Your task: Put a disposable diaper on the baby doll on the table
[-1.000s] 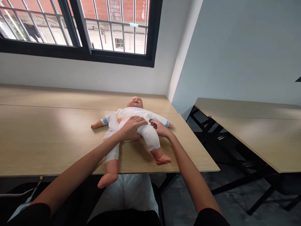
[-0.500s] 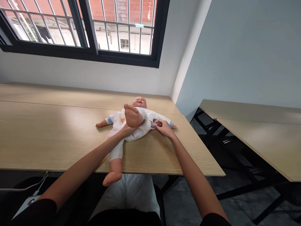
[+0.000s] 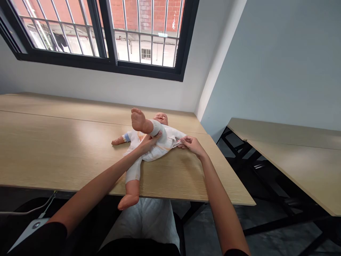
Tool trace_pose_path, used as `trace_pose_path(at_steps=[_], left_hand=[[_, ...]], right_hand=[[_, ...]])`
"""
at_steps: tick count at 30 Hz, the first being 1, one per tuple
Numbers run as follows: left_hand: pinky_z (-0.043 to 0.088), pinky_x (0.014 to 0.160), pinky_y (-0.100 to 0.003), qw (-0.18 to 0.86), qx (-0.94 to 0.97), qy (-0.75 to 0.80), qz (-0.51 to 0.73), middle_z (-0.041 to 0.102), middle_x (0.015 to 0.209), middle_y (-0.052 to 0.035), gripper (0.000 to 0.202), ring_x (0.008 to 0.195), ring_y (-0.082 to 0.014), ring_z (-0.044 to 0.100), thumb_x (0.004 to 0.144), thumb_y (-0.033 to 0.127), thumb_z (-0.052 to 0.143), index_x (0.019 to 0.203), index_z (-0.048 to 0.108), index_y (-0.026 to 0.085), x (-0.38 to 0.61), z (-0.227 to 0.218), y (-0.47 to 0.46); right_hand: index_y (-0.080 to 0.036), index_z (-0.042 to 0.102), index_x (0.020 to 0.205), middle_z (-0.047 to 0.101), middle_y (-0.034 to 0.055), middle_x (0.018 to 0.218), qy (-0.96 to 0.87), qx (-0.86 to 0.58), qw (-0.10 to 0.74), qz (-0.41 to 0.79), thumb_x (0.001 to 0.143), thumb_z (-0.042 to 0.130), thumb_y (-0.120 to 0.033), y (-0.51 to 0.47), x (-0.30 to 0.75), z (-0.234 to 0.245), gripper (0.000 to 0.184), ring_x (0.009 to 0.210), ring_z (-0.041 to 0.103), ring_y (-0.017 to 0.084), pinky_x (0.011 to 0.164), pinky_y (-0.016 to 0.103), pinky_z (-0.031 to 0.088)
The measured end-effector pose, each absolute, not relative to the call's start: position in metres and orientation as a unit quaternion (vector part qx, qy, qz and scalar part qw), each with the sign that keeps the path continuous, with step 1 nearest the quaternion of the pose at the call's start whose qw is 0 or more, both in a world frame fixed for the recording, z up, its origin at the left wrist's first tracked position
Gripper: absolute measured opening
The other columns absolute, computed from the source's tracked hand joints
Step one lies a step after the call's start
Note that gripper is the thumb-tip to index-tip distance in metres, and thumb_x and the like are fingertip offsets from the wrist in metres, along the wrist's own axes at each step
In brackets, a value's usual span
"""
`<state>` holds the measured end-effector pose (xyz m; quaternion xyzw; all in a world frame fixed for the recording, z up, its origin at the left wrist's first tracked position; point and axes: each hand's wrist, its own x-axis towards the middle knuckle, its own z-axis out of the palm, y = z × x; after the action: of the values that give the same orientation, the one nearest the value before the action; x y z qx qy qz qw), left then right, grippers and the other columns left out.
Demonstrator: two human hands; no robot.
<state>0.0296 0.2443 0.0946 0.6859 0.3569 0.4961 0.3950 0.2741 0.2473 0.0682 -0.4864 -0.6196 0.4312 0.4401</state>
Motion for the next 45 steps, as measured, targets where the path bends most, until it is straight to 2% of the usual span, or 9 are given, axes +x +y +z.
trace_pose_path(at_steps=[7, 13, 15, 18, 23, 31, 35, 39, 45], left_hand=[[0.054, 0.092, -0.041, 0.407, 0.691, 0.350, 0.484, 0.071, 0.102, -0.0112, 0.039, 0.107, -0.0318, 0.061, 0.080, 0.054, 0.059, 0.091, 0.062, 0.016, 0.029, 0.095, 0.242], [0.053, 0.096, -0.039, 0.424, 0.683, 0.350, 0.481, 0.070, 0.104, -0.0119, 0.038, 0.112, -0.0327, 0.060, 0.078, 0.055, 0.061, 0.090, 0.062, 0.019, 0.030, 0.097, 0.241], [0.053, 0.097, -0.039, 0.428, 0.683, 0.349, 0.479, 0.070, 0.106, -0.0112, 0.039, 0.114, -0.0323, 0.060, 0.077, 0.056, 0.060, 0.091, 0.062, 0.020, 0.030, 0.097, 0.241], [0.052, 0.099, -0.038, 0.429, 0.685, 0.343, 0.479, 0.070, 0.107, -0.0104, 0.038, 0.115, -0.0315, 0.059, 0.079, 0.056, 0.059, 0.091, 0.062, 0.020, 0.029, 0.097, 0.240], [0.051, 0.098, -0.038, 0.426, 0.688, 0.341, 0.479, 0.070, 0.108, -0.0120, 0.036, 0.113, -0.0311, 0.059, 0.083, 0.051, 0.058, 0.093, 0.061, 0.018, 0.028, 0.098, 0.239], [0.056, 0.088, -0.041, 0.393, 0.704, 0.359, 0.469, 0.071, 0.099, -0.0114, 0.035, 0.103, -0.0310, 0.063, 0.079, 0.057, 0.057, 0.085, 0.059, 0.022, 0.028, 0.092, 0.245], [0.056, 0.085, -0.039, 0.380, 0.711, 0.368, 0.463, 0.071, 0.098, -0.0115, 0.035, 0.100, -0.0297, 0.063, 0.081, 0.056, 0.056, 0.084, 0.058, 0.021, 0.029, 0.091, 0.246], [0.055, 0.089, -0.039, 0.383, 0.710, 0.360, 0.468, 0.071, 0.100, -0.0120, 0.032, 0.101, -0.0295, 0.062, 0.084, 0.050, 0.056, 0.086, 0.057, 0.018, 0.029, 0.092, 0.243], [0.057, 0.083, -0.040, 0.369, 0.716, 0.355, 0.475, 0.070, 0.090, -0.0092, 0.033, 0.094, -0.0292, 0.064, 0.082, 0.052, 0.057, 0.079, 0.057, 0.020, 0.029, 0.094, 0.242]], right_hand=[[-0.018, 0.071, 0.089, 0.076, 0.0086, 0.095, -0.559, -0.468, 0.475, 0.493, 0.067, 0.086, -0.054, 0.253, 0.269, 0.059, 0.045, 0.086, 0.071, 0.020, 0.085, 0.032, 0.059], [-0.017, 0.071, 0.097, 0.075, 0.0106, 0.100, -0.499, -0.418, 0.519, 0.555, 0.085, 0.070, -0.037, 0.253, 0.260, 0.060, 0.023, 0.097, 0.070, 0.021, 0.096, 0.034, 0.057], [-0.017, 0.072, 0.096, 0.075, 0.0103, 0.105, -0.493, -0.408, 0.527, 0.560, 0.077, 0.073, -0.024, 0.252, 0.259, 0.060, 0.020, 0.103, 0.069, 0.021, 0.101, 0.034, 0.054], [-0.019, 0.074, 0.095, 0.075, 0.0078, 0.109, -0.511, -0.410, 0.524, 0.544, 0.065, 0.078, -0.014, 0.250, 0.258, 0.060, 0.031, 0.108, 0.068, 0.021, 0.107, 0.035, 0.049], [-0.020, 0.076, 0.098, 0.074, 0.0072, 0.111, -0.539, -0.404, 0.505, 0.540, 0.060, 0.086, -0.024, 0.247, 0.258, 0.062, 0.039, 0.110, 0.067, 0.022, 0.111, 0.039, 0.044], [-0.019, 0.077, 0.092, 0.074, 0.0080, 0.107, -0.536, -0.410, 0.520, 0.524, 0.062, 0.090, -0.044, 0.248, 0.257, 0.060, 0.040, 0.105, 0.068, 0.022, 0.103, 0.035, 0.051], [-0.018, 0.076, 0.085, 0.074, 0.0069, 0.095, -0.526, -0.440, 0.539, 0.490, 0.062, 0.086, -0.057, 0.253, 0.260, 0.055, 0.046, 0.086, 0.067, 0.017, 0.086, 0.030, 0.056], [-0.017, 0.074, 0.083, 0.069, 0.0032, 0.081, -0.527, -0.458, 0.541, 0.468, 0.058, 0.086, -0.063, 0.257, 0.262, 0.051, 0.053, 0.067, 0.057, 0.012, 0.071, 0.026, 0.053], [-0.019, 0.070, 0.082, 0.066, 0.0017, 0.078, -0.526, -0.454, 0.549, 0.465, 0.056, 0.086, -0.064, 0.254, 0.260, 0.056, 0.054, 0.072, 0.059, 0.014, 0.078, 0.030, 0.052]])
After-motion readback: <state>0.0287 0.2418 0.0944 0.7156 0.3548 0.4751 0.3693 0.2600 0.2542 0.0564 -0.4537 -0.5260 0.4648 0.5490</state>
